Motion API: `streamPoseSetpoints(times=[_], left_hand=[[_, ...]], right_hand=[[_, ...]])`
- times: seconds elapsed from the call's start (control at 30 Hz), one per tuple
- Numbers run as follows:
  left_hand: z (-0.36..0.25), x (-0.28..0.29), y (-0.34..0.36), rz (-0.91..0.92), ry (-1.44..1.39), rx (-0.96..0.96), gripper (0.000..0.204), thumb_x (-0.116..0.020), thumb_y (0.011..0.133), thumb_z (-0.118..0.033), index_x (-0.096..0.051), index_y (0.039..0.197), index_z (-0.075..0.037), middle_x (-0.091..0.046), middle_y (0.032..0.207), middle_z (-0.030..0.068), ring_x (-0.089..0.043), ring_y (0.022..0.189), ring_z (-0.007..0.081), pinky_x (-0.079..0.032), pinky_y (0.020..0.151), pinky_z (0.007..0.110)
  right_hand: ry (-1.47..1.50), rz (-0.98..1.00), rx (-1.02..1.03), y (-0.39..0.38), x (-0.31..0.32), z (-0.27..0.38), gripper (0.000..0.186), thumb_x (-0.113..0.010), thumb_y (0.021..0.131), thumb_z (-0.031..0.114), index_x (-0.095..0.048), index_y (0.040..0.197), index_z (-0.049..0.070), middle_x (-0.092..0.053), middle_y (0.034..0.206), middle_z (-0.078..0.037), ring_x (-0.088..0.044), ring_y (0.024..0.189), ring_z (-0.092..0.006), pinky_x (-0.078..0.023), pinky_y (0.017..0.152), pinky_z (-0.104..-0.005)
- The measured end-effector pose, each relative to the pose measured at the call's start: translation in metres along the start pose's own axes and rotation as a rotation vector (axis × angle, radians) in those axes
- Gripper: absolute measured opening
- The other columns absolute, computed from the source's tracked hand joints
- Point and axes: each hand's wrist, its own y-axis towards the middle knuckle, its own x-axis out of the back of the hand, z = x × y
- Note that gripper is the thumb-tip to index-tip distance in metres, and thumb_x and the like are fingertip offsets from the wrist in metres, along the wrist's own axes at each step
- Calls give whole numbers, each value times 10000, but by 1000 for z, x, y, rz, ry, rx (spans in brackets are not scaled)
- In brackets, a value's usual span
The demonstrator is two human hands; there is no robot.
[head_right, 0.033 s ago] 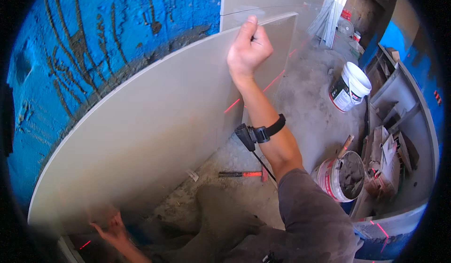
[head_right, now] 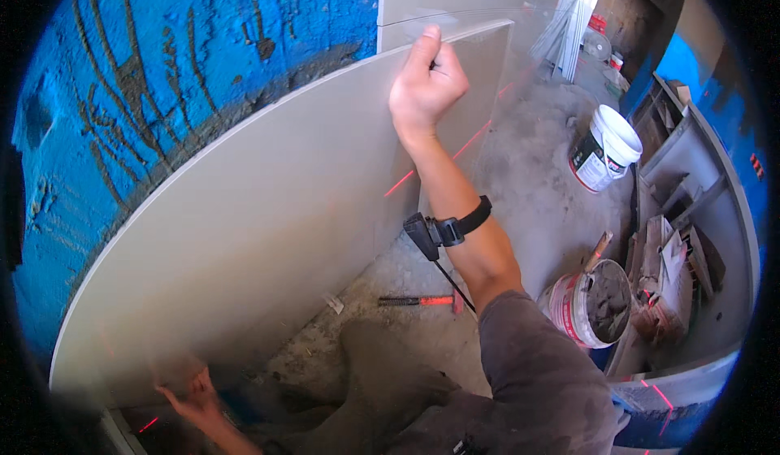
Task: Applying mortar to the back of a large tile using a trowel and then placing it on a wall.
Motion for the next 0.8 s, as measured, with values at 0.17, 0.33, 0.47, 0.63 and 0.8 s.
streamPoseSetpoints(times=[0.17, 0.33, 0.47, 0.63, 0.8], left_hand=[[1, 0, 2, -39, 47, -104, 964, -837, 791, -397, -306, 1410, 116, -464, 1350, 228, -441, 1316, 368, -314, 1149, 558], [0, 2, 2, -71, 147, -159, 1001, -837, 789, -409, -272, 1407, 140, -390, 1353, 264, -433, 1300, 369, -316, 1150, 565], [-1, 8, 3, -67, 62, -125, 1019, -846, 786, -385, -238, 1399, 156, -377, 1352, 262, -430, 1303, 366, -328, 1141, 563], [-4, 11, 3, -81, 85, -134, 1043, -866, 765, -366, -222, 1398, 157, -374, 1365, 261, -428, 1303, 367, -318, 1147, 550], [-4, 7, -2, -62, 54, -109, 1052, -873, 755, -364, -223, 1405, 147, -372, 1387, 245, -397, 1331, 370, -295, 1156, 555]], right_hand=[[41, -1, 6, -1, -4, -11, 483, -576, 1012, 205, -420, 586, 37, -391, 537, 66, -321, 530, -43, -257, 454, -286], [43, -30, 27, 1, -10, -12, 497, -558, 1026, 210, -385, 582, 66, -358, 578, 94, -292, 565, -28, -231, 477, -263], [82, -8, 25, 3, -9, -9, 498, -564, 1021, 199, -377, 580, 63, -359, 575, 92, -288, 563, -28, -230, 475, -266], [107, -21, 35, 3, -12, -10, 498, -562, 1021, 193, -372, 580, 63, -353, 576, 95, -281, 562, -30, -224, 475, -265], [88, -33, 62, 5, -12, -14, 505, -569, 1022, 203, -373, 579, 61, -341, 575, 96, -274, 564, -30, -216, 473, -265]])
